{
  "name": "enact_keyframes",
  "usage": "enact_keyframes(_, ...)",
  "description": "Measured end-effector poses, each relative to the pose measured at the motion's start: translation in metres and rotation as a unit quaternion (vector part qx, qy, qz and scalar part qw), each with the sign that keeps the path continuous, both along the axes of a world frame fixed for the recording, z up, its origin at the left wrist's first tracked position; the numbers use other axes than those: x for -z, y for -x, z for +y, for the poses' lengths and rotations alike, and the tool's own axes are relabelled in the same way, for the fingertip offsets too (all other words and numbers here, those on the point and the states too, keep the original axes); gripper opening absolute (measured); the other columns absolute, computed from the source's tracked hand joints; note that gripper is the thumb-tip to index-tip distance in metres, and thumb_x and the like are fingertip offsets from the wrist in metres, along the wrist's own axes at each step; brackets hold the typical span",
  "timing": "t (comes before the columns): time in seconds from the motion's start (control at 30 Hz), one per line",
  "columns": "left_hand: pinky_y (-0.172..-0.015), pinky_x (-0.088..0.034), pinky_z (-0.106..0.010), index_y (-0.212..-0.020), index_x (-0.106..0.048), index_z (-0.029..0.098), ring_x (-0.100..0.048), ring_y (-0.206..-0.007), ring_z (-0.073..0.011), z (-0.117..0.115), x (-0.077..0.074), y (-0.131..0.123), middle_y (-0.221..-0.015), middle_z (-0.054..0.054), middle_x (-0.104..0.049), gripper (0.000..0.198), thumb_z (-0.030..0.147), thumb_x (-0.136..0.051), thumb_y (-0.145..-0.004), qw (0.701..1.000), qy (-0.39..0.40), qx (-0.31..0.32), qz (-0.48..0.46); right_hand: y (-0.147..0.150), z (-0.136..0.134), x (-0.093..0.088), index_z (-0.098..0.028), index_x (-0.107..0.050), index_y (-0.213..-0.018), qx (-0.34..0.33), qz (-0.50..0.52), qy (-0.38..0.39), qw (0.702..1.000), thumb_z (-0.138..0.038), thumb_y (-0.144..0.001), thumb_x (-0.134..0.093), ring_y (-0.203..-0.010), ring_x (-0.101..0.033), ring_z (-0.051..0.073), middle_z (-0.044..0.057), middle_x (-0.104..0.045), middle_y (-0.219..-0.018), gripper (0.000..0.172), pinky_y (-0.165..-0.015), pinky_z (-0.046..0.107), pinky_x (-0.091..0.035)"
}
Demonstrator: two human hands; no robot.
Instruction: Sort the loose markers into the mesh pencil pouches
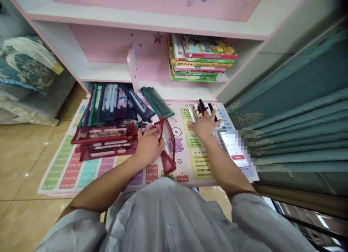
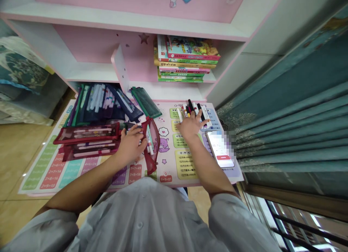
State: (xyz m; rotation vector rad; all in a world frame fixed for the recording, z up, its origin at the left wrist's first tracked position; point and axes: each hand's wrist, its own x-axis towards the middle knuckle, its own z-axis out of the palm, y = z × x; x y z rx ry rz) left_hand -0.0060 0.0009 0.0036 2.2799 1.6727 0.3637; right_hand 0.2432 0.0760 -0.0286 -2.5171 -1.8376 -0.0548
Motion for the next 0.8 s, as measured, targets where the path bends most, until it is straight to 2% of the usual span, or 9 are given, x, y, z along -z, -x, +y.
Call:
enact_keyframes(0.13, -0.113, -0.025, -0.07, -0.084, -0.071, 0.019, -0.042, -0.141, -0.0326, 0.0, 0.0, 0.0, -0.129, -0.012, -0.067, 0.026, 0.027, -0.048, -0.091, 1.0, 0.003, 0.0, 0.001, -0.001, -0.005, -0.005, -0.015, -0.074, -0.098, -0.012, 0.04, -0.049, 0.998, -0.032, -0.079, -0.06, -0.148, -0.018, 0.043, 0.017, -0.049, -0.147, 0.029, -0.109, 0.076, -0.015)
enact_keyframes(0.23, -0.114, -0.024, -0.07, -0.086, -0.072, 0.019, -0.041, -0.142, -0.033, 0.001, 0.002, 0.001, -0.13, -0.012, -0.066, 0.026, 0.028, -0.048, -0.091, 1.0, 0.007, -0.001, 0.001, 0.001, -0.012, -0.013, -0.016, -0.07, -0.072, -0.023, 0.115, -0.097, 0.988, -0.031, -0.072, -0.064, -0.146, -0.026, 0.043, 0.016, -0.053, -0.145, 0.016, -0.109, 0.076, -0.017)
enact_keyframes(0.3, -0.114, -0.023, -0.07, -0.086, -0.072, 0.02, -0.041, -0.142, -0.0328, 0.001, 0.003, 0.001, -0.13, -0.011, -0.066, 0.026, 0.028, -0.048, -0.092, 1.0, 0.004, -0.001, 0.0, 0.005, -0.019, -0.018, -0.018, -0.061, -0.057, -0.049, 0.192, -0.132, 0.971, -0.029, -0.067, -0.066, -0.145, -0.03, 0.041, 0.014, -0.057, -0.142, 0.015, -0.11, 0.072, -0.023)
enact_keyframes(0.37, -0.114, -0.023, -0.07, -0.086, -0.072, 0.02, -0.041, -0.142, -0.0322, 0.001, 0.004, 0.001, -0.129, -0.011, -0.067, 0.027, 0.029, -0.047, -0.092, 1.0, 0.001, -0.003, -0.002, 0.012, -0.028, -0.024, -0.02, -0.053, -0.05, -0.1, 0.27, -0.152, 0.945, -0.025, -0.063, -0.065, -0.144, -0.034, 0.039, 0.012, -0.06, -0.14, 0.019, -0.112, 0.065, -0.028)
enact_keyframes(0.47, -0.114, -0.023, -0.071, -0.085, -0.072, 0.02, -0.042, -0.142, -0.032, 0.001, 0.003, 0.001, -0.129, -0.011, -0.067, 0.027, 0.028, -0.047, -0.092, 1.0, 0.001, -0.004, -0.002, 0.025, -0.045, -0.033, -0.022, -0.049, -0.05, -0.208, 0.342, -0.141, 0.905, -0.02, -0.064, -0.062, -0.145, -0.036, 0.035, 0.008, -0.06, -0.141, 0.019, -0.117, 0.056, -0.028)
enact_keyframes(0.57, -0.113, -0.023, -0.071, -0.087, -0.072, 0.02, -0.043, -0.141, -0.0327, 0.001, 0.0, 0.001, -0.131, -0.011, -0.066, 0.027, 0.028, -0.047, -0.091, 1.0, 0.004, -0.001, 0.003, 0.037, -0.059, -0.039, -0.022, -0.049, -0.051, -0.28, 0.354, -0.112, 0.885, -0.017, -0.064, -0.061, -0.146, -0.034, 0.033, 0.006, -0.059, -0.142, 0.019, -0.118, 0.053, -0.028)
enact_keyframes(0.8, -0.113, -0.024, -0.071, -0.088, -0.073, 0.021, -0.043, -0.14, -0.0336, 0.001, -0.001, 0.0, -0.131, -0.01, -0.066, 0.027, 0.027, -0.047, -0.091, 1.0, 0.001, -0.004, 0.004, 0.052, -0.069, -0.034, -0.021, -0.053, -0.051, -0.317, 0.331, -0.059, 0.887, -0.017, -0.061, -0.066, -0.149, -0.029, 0.037, 0.01, -0.058, -0.142, 0.017, -0.118, 0.055, -0.027)
